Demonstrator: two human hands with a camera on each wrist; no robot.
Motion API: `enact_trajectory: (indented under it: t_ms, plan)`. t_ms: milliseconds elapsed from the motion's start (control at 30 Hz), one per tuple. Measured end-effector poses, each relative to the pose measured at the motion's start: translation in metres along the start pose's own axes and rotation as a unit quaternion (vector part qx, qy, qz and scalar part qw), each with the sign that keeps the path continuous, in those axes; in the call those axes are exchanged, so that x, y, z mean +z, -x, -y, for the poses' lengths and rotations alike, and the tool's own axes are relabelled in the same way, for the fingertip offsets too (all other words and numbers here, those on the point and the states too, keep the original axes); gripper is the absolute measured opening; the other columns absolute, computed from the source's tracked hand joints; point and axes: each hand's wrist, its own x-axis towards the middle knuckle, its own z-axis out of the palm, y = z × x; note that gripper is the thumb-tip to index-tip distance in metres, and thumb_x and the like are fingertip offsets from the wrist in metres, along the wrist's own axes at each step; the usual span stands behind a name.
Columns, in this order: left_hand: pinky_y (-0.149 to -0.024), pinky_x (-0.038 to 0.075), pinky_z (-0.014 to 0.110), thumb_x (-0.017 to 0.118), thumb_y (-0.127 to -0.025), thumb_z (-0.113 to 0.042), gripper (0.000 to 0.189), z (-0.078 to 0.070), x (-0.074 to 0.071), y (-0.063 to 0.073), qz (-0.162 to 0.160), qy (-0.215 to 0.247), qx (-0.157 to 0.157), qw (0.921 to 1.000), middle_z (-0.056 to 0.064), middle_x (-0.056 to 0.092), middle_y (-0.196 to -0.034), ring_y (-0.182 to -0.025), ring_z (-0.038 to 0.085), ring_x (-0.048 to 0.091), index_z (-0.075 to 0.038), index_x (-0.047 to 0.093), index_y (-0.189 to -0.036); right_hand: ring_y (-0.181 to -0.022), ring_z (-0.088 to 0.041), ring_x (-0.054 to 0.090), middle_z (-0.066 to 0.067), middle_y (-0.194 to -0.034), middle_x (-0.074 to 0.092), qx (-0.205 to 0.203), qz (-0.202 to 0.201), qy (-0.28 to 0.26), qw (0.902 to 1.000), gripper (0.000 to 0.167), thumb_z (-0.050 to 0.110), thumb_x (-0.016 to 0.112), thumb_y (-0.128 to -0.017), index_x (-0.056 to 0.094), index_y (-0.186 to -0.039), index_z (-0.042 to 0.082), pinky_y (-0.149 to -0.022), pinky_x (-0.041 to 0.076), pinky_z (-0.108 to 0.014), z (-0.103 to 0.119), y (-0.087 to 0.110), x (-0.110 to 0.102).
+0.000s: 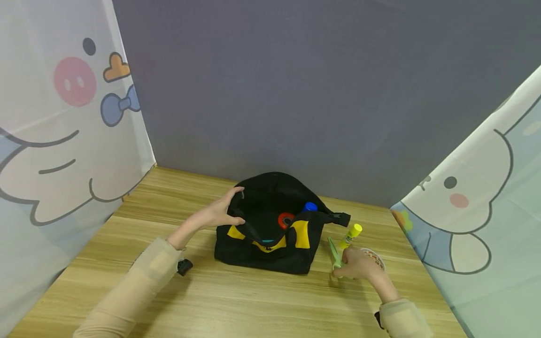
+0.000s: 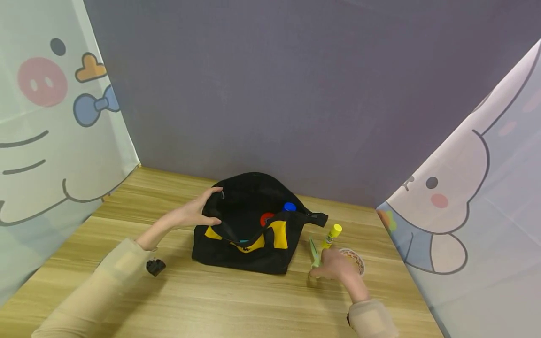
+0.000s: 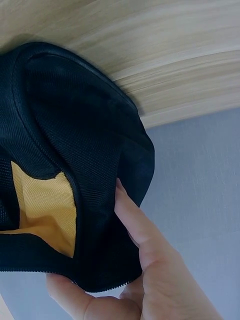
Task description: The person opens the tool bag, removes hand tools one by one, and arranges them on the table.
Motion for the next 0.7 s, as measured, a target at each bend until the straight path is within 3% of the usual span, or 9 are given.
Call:
enact_trajectory:
  t_ms: [100,200,467,600,700]
  plan:
    - [-0.108,0.037,0.065,0.073,-0.09,-0.029,0.095,0.0,0.0,0.0,0.0,0.003,-0.001,1.0,0.024,0.011,-0.165,-0.14,0.051,0.036,-0.02,0.007,-0.159,-0.042,-0.006,0.031,0.011,-0.049,0.023,-0.007,0.004,0.0,1.0,0.046,0.022,0.075,-0.069,0.031,-0.055,0.02,-0.043,0.029,-0.017,-0.002,-0.003,0.003]
    - [-0.109,0.035,0.066,0.072,-0.09,-0.028,0.095,-0.001,0.0,0.001,0.001,0.006,0.002,1.0,0.024,0.01,-0.165,-0.143,0.051,0.032,-0.019,0.007,-0.159,-0.042,-0.006,0.033,0.011,-0.049,0.022,-0.003,0.002,0.002,1.0,0.046,0.022,0.075,-0.069,0.032,-0.055,0.02,-0.043,0.03,-0.017,-0.002,-0.005,0.007]
    - [-0.108,0.036,0.066,0.073,-0.089,-0.028,0.096,-0.003,0.0,0.0,0.001,0.003,-0.004,1.0,0.023,0.011,-0.165,-0.142,0.051,0.034,-0.021,0.008,-0.159,-0.054,-0.014,0.051,-0.004,-0.07,0.05,0.026,0.008,0.005,0.9996,0.032,0.022,0.079,-0.074,0.054,-0.08,0.004,-0.049,0.043,-0.024,0.0,-0.006,0.012]
    - [-0.109,0.036,0.066,0.073,-0.089,-0.028,0.096,-0.004,0.0,0.002,-0.001,0.004,-0.005,1.0,0.022,0.011,-0.166,-0.142,0.05,0.034,-0.022,0.008,-0.159,-0.058,-0.018,0.056,-0.009,-0.079,0.057,0.032,0.012,0.005,0.9994,0.035,0.023,0.08,-0.075,0.057,-0.089,0.0,-0.052,0.047,-0.028,0.0,-0.007,0.012]
    - [-0.109,0.036,0.066,0.073,-0.089,-0.028,0.096,-0.004,0.0,0.003,-0.002,0.003,-0.002,1.0,0.022,0.011,-0.166,-0.143,0.05,0.033,-0.021,0.008,-0.159,-0.058,-0.018,0.056,-0.009,-0.077,0.057,0.037,0.013,0.007,0.9992,0.035,0.024,0.08,-0.075,0.056,-0.088,0.001,-0.052,0.048,-0.029,0.001,-0.008,0.012]
